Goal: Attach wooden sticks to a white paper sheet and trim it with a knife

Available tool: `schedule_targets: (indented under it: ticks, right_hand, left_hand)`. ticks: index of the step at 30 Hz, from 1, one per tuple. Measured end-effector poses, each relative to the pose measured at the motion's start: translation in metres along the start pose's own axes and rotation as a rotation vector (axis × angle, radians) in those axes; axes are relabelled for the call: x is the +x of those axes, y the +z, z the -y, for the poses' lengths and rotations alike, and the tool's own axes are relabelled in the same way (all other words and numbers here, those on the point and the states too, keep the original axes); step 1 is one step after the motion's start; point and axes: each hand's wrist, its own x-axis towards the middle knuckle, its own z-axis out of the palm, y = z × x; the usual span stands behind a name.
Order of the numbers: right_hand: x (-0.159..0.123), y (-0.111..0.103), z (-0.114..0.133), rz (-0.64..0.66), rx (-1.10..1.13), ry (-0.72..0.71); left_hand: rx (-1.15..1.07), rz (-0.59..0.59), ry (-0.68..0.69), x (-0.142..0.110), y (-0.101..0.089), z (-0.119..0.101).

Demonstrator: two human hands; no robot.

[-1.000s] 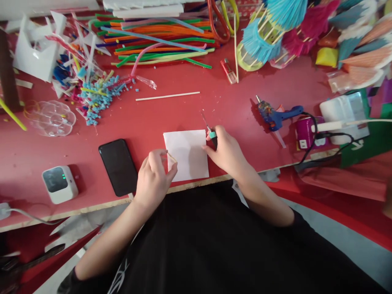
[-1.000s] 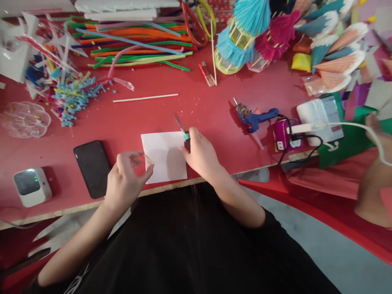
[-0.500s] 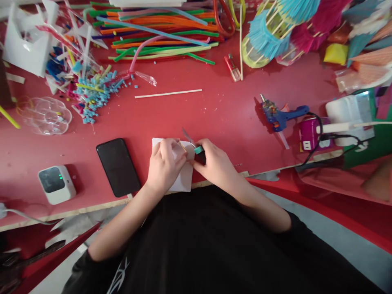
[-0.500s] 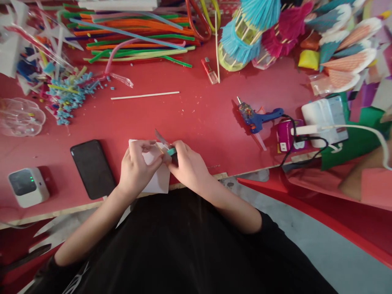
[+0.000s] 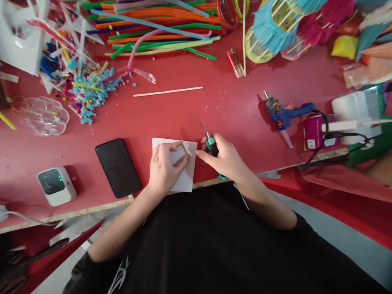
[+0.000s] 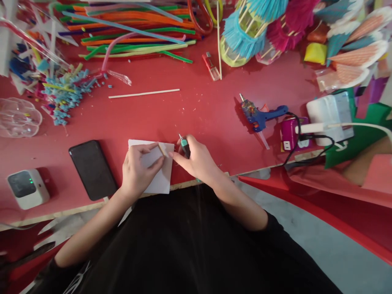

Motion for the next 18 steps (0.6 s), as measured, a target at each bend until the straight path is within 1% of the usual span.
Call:
schedule_targets:
  ticks: [5, 10, 13, 18]
  right_hand:
    - [0.001, -0.003, 0.001, 0.005, 0.027, 0.045]
    - [0.001, -0.007, 0.000, 0.018, 0.050, 0.014]
    - [0.000, -0.009, -0.003, 0.052, 0.070, 0.031]
    - [-0.007, -0.009, -0.009, 0.058, 0.079, 0.004]
  left_hand:
    - [-0.001, -0.022, 0.023, 0.001, 0.002, 0.000]
    - [0.003, -0.022, 0.029, 0.001, 0.001, 0.001]
    - [0.007, -0.014, 0.023, 0.000, 0.001, 0.001]
    - [0.007, -0.001, 0.006, -0.001, 0.000, 0.001]
